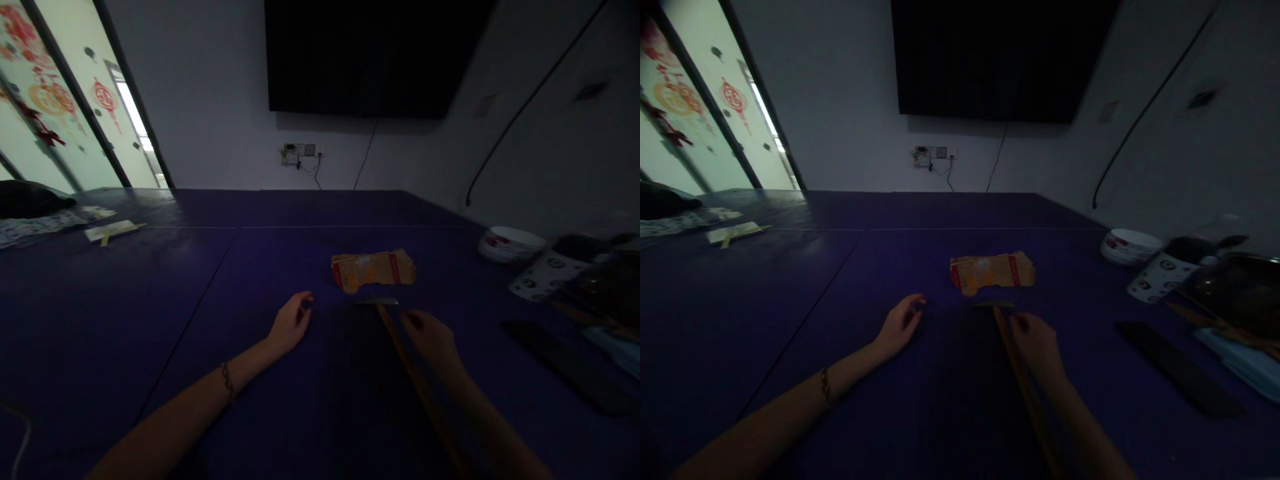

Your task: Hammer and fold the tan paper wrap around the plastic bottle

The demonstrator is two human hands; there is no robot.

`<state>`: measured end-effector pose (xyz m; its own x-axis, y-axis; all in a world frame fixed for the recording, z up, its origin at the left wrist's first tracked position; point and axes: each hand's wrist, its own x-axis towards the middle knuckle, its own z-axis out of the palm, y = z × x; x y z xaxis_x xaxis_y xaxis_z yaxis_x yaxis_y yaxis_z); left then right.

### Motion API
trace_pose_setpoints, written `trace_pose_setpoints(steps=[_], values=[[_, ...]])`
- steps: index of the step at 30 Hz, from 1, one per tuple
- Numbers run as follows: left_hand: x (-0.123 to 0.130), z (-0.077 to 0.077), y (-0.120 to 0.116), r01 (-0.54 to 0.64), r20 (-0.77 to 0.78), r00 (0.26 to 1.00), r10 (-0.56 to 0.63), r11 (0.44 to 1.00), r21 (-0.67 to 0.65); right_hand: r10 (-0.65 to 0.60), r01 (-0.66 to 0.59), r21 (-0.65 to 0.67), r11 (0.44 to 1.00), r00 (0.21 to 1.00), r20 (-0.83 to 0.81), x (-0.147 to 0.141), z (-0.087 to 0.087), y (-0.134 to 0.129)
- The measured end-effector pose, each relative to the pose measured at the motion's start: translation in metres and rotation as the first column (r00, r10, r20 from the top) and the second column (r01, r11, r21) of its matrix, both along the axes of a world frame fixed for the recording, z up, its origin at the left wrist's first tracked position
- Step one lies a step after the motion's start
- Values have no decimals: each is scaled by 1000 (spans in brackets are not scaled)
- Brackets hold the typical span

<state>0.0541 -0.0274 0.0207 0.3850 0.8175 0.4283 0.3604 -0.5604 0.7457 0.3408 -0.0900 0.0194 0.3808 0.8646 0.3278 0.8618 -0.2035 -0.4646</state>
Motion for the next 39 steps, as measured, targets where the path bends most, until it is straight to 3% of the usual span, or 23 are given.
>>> trace_pose_setpoints(steps=[2,5,6,8,9,13,15,22,29,32,35,36,37,38,39], values=[[-22,4,-31,260,-215,950,-226,955,146,2,28,-147,989,980,199,-27,-7,-19],[-39,-1,-69,652,-481,713,-510,735,186,-5,113,-251,961,919,394,-48,-16,-25],[-42,-4,-78,724,-528,643,-554,665,183,-8,135,-270,953,906,423,-50,-17,-22],[-43,-11,-89,788,-585,564,-583,593,168,-3,154,-300,941,893,449,-48,-19,-16],[-43,-14,-91,795,-602,548,-580,586,159,7,153,-312,938,890,455,-46,-19,-13],[-41,-16,-89,716,-593,616,-518,682,148,27,141,-325,935,887,461,-39,-22,-8],[-41,-14,-87,695,-589,634,-502,703,150,14,154,-321,935,885,465,-35,-23,-8],[-40,-16,-87,694,-592,637,-494,702,161,-54,228,-309,923,874,483,0,-25,-8],[-40,-18,-86,700,-596,628,-501,698,150,-11,198,-321,926,865,502,23,-24,-16],[-40,-17,-86,695,-591,635,-498,702,155,-43,238,-310,920,850,525,13,-19,-16],[-39,-17,-87,702,-574,643,-508,689,177,-136,257,-161,953,837,530,-33,-6,-13],[-39,-17,-87,709,-564,644,-518,680,185,-63,125,-100,987,877,477,-57,0,-12],[-39,-18,-88,723,-554,636,-537,666,185,120,-108,-53,993,911,395,-83,6,-13],[-40,-19,-88,735,-542,627,-559,655,174,362,-374,-17,927,884,294,-111,12,-15],[-42,-21,-89,724,-518,638,-569,672,154,609,-622,7,783,768,198,-139,18,-18]])
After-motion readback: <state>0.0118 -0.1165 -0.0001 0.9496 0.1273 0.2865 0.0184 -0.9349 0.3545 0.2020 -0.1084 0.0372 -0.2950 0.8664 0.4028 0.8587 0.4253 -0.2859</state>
